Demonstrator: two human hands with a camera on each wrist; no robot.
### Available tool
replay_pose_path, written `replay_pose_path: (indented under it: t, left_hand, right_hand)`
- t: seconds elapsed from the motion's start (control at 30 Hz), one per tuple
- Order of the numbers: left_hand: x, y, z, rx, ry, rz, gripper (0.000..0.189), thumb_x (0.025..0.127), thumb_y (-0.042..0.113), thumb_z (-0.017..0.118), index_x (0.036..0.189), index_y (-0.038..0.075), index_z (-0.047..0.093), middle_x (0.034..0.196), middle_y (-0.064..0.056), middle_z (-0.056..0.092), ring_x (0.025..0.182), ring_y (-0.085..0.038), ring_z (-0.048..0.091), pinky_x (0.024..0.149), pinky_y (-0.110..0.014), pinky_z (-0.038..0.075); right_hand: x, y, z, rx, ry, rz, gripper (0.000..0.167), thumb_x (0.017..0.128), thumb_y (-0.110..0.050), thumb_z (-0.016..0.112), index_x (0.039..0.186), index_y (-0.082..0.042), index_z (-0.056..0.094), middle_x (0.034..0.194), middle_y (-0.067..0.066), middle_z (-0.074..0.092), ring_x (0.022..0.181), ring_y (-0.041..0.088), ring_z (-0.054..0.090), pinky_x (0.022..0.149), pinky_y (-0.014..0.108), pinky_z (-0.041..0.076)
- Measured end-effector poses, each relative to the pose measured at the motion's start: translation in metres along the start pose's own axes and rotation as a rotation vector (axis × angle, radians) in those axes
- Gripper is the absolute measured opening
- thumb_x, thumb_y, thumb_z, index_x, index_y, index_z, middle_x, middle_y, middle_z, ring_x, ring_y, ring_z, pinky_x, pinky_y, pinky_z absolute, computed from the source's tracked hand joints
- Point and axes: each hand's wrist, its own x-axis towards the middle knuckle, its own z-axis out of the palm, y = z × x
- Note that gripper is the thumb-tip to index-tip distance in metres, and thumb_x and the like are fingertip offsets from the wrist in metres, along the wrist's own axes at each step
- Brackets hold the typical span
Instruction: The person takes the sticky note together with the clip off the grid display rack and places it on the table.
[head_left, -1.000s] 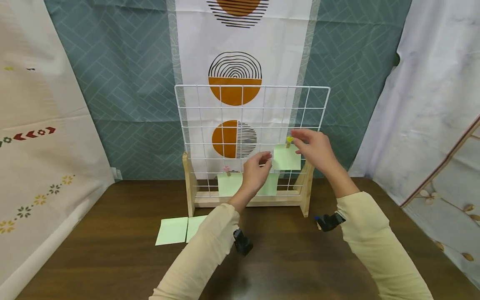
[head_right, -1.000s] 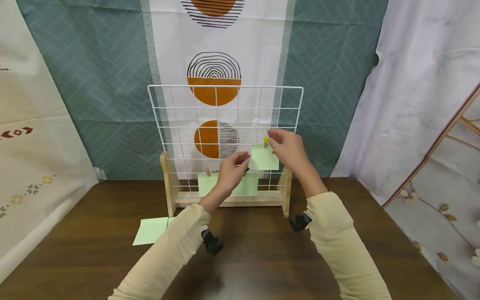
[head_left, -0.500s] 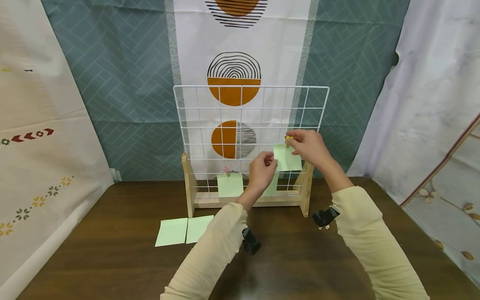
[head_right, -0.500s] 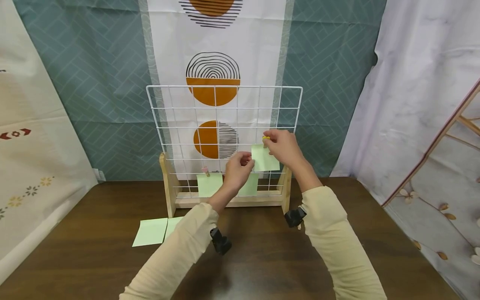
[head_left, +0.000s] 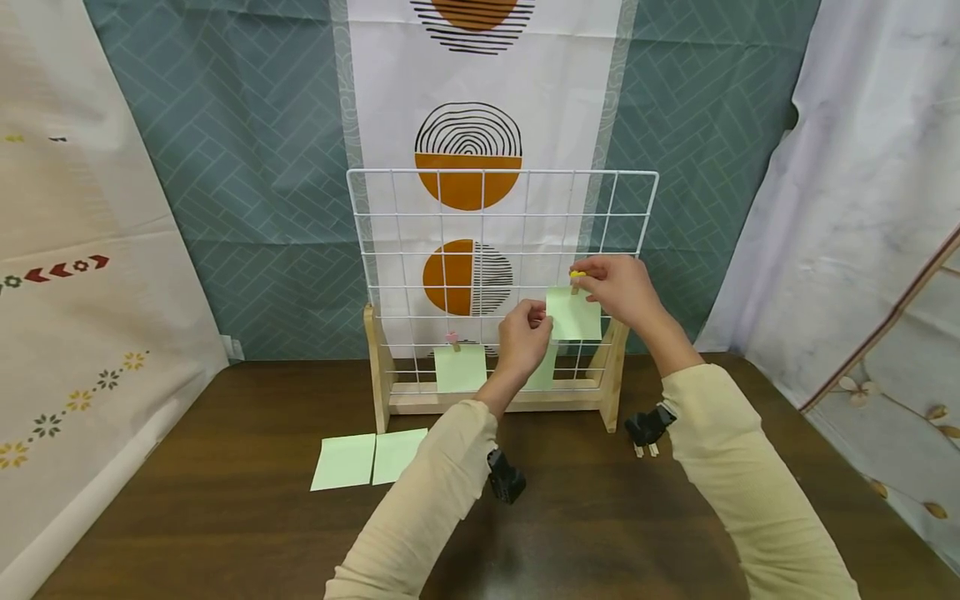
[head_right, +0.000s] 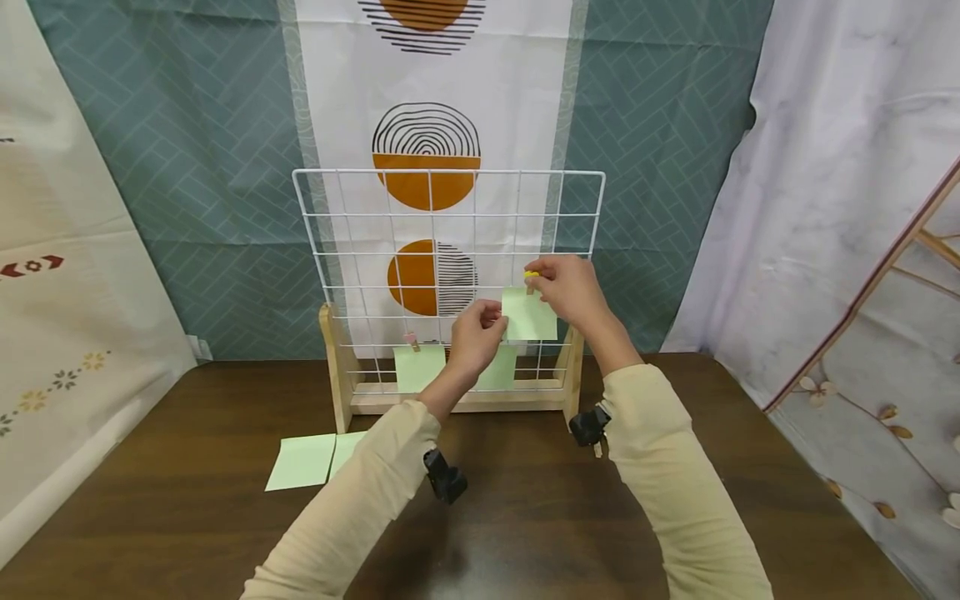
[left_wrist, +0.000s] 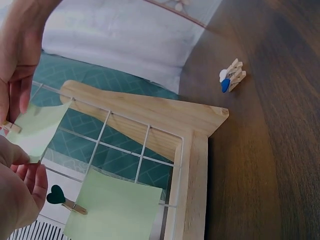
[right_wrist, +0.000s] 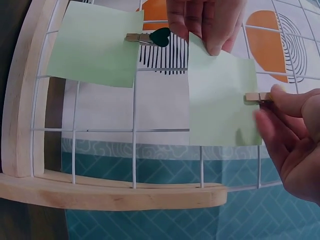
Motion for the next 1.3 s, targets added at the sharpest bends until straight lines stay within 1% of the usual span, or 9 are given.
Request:
replay_pose_path:
  t: [0.13, 0.27, 0.5, 0.73, 0.93, 1.07, 1.23, 1.3]
  left_hand:
    - [0.0002, -0.0003, -0.0007, -0.006, -0.001, 0.007, 0.019, 0.088, -0.001, 0.058, 0.106, -0.005, 0.065, 0.091, -0.011, 0.065, 0.085, -0.022, 0.063, 0.073, -0.023, 0.050]
    - [-0.0003, -0.0002, -0.0016, -0.009, -0.003, 0.002, 0.019, 0.088, -0.001, 0.058, 0.105, -0.004, 0.066, 0.090, -0.010, 0.065, 0.084, -0.021, 0.062, 0.072, -0.023, 0.049]
    - [-0.0003, 0.0014, -0.0033, 0.000, -0.013, -0.016, 0.017, 0.089, 0.001, 0.059, 0.104, -0.004, 0.066, 0.091, -0.010, 0.066, 0.084, -0.020, 0.062, 0.071, -0.023, 0.049]
    - [-0.0011, 0.0027, -0.0049, -0.002, -0.019, -0.024, 0.015, 0.089, 0.001, 0.060, 0.102, -0.003, 0.067, 0.090, -0.009, 0.066, 0.083, -0.019, 0.062, 0.070, -0.023, 0.049]
    - [-0.0010, 0.0028, -0.0055, -0.013, -0.025, -0.039, 0.015, 0.088, 0.001, 0.061, 0.102, -0.004, 0.067, 0.089, -0.009, 0.066, 0.083, -0.019, 0.062, 0.070, -0.023, 0.049]
    - [-0.0019, 0.0026, -0.0058, -0.027, -0.034, -0.048, 0.015, 0.088, 0.002, 0.062, 0.102, -0.003, 0.067, 0.090, -0.008, 0.066, 0.083, -0.019, 0.062, 0.068, -0.023, 0.049]
    - [-0.0029, 0.0039, -0.0069, -0.028, -0.050, -0.047, 0.016, 0.088, 0.002, 0.062, 0.102, -0.003, 0.067, 0.090, -0.008, 0.066, 0.084, -0.019, 0.062, 0.069, -0.023, 0.050]
    - [-0.0030, 0.0046, -0.0078, -0.026, -0.051, -0.048, 0.016, 0.088, 0.003, 0.062, 0.102, -0.003, 0.067, 0.091, -0.008, 0.066, 0.084, -0.019, 0.062, 0.069, -0.023, 0.049]
  right_hand:
    - [0.0008, 0.0010, -0.0016, -0.015, 0.010, 0.010, 0.029, 0.096, -0.017, 0.061, 0.120, 0.000, 0.066, 0.112, 0.018, 0.068, 0.077, 0.030, 0.068, 0.066, 0.034, 0.055]
    - [0.0008, 0.0010, -0.0016, 0.002, 0.014, 0.040, 0.030, 0.096, -0.020, 0.063, 0.119, -0.002, 0.067, 0.112, 0.016, 0.068, 0.078, 0.029, 0.066, 0.064, 0.031, 0.053]
    - [0.0016, 0.0015, 0.0017, -0.013, 0.063, 0.026, 0.027, 0.095, -0.018, 0.064, 0.115, -0.001, 0.070, 0.105, 0.017, 0.070, 0.074, 0.029, 0.068, 0.065, 0.033, 0.053]
    - [0.0024, 0.0018, 0.0037, 0.023, 0.111, 0.037, 0.024, 0.093, -0.015, 0.066, 0.111, 0.000, 0.071, 0.101, 0.017, 0.071, 0.075, 0.029, 0.069, 0.066, 0.033, 0.054]
    - [0.0017, 0.0014, 0.0049, 0.058, 0.134, 0.048, 0.022, 0.092, -0.014, 0.067, 0.108, 0.001, 0.072, 0.099, 0.017, 0.071, 0.076, 0.028, 0.070, 0.067, 0.032, 0.055]
    - [0.0016, 0.0021, 0.0062, 0.075, 0.161, 0.046, 0.021, 0.091, -0.013, 0.068, 0.105, 0.002, 0.073, 0.097, 0.017, 0.071, 0.075, 0.026, 0.070, 0.065, 0.029, 0.055]
    - [0.0028, 0.0013, 0.0055, 0.105, 0.204, 0.048, 0.021, 0.090, -0.013, 0.069, 0.103, 0.004, 0.073, 0.096, 0.018, 0.071, 0.073, 0.024, 0.070, 0.061, 0.020, 0.052]
    - [0.0036, 0.0000, 0.0046, 0.132, 0.215, 0.051, 0.022, 0.090, -0.013, 0.069, 0.104, 0.005, 0.072, 0.097, 0.018, 0.071, 0.076, 0.025, 0.070, 0.061, 0.019, 0.052]
